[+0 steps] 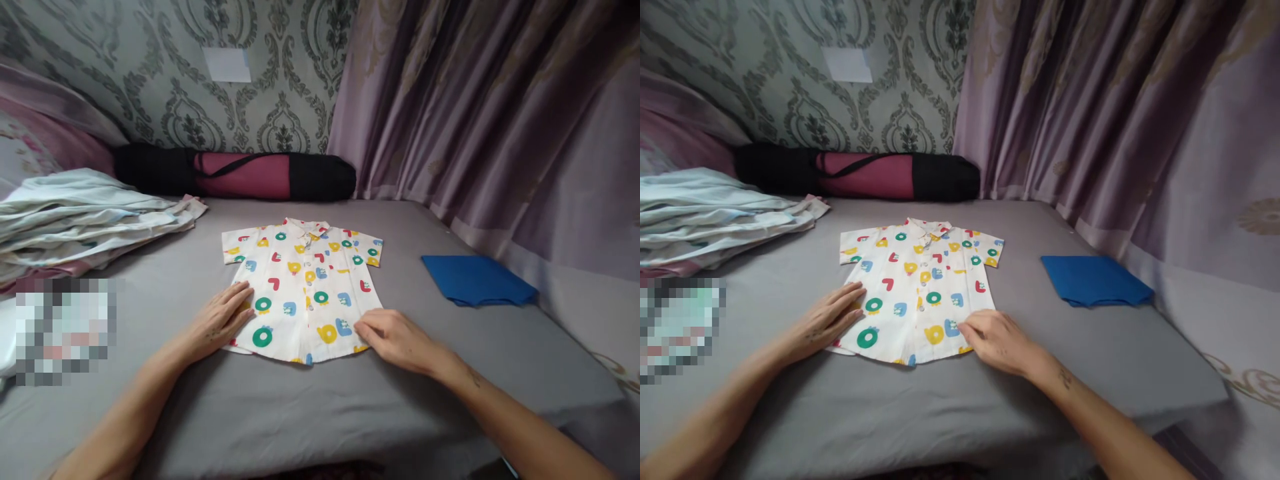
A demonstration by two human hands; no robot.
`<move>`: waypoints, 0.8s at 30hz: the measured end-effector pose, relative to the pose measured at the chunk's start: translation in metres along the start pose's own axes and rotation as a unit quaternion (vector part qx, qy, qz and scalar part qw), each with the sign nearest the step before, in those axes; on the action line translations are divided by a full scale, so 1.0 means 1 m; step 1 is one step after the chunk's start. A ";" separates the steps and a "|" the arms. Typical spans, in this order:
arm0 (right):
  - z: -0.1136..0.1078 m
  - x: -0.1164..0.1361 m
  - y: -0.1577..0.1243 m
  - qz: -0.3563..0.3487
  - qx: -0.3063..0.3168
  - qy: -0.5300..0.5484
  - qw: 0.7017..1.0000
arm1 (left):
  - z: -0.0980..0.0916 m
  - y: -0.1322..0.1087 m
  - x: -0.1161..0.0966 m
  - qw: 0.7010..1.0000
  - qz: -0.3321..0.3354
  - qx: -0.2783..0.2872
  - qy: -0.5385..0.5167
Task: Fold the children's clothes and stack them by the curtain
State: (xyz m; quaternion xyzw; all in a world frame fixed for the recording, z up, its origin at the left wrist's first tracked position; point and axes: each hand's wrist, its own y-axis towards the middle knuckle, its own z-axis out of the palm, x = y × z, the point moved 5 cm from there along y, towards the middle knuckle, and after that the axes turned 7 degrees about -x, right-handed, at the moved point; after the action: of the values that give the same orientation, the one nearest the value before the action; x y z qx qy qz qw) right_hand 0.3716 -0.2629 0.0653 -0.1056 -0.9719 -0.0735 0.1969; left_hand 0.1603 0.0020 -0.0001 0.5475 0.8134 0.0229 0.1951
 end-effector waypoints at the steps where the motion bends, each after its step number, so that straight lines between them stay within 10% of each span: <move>1: 0.002 -0.001 0.012 -0.003 -0.008 -0.004 1.000 | -0.001 0.000 -0.001 1.000 0.003 -0.005 -0.004; 9: 0.055 -0.015 0.083 0.030 0.024 -0.065 0.997 | -0.002 -0.004 0.004 0.999 -0.026 0.008 0.023; 24: 0.067 0.053 0.051 -0.087 0.096 0.000 0.992 | 0.001 -0.012 0.018 1.000 0.001 -0.005 0.017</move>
State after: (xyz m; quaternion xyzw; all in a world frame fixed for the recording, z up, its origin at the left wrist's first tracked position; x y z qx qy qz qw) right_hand 0.3113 -0.1915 0.0305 -0.0014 -0.9801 0.0033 0.1987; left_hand 0.1441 0.0133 -0.0091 0.5471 0.8158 0.0361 0.1838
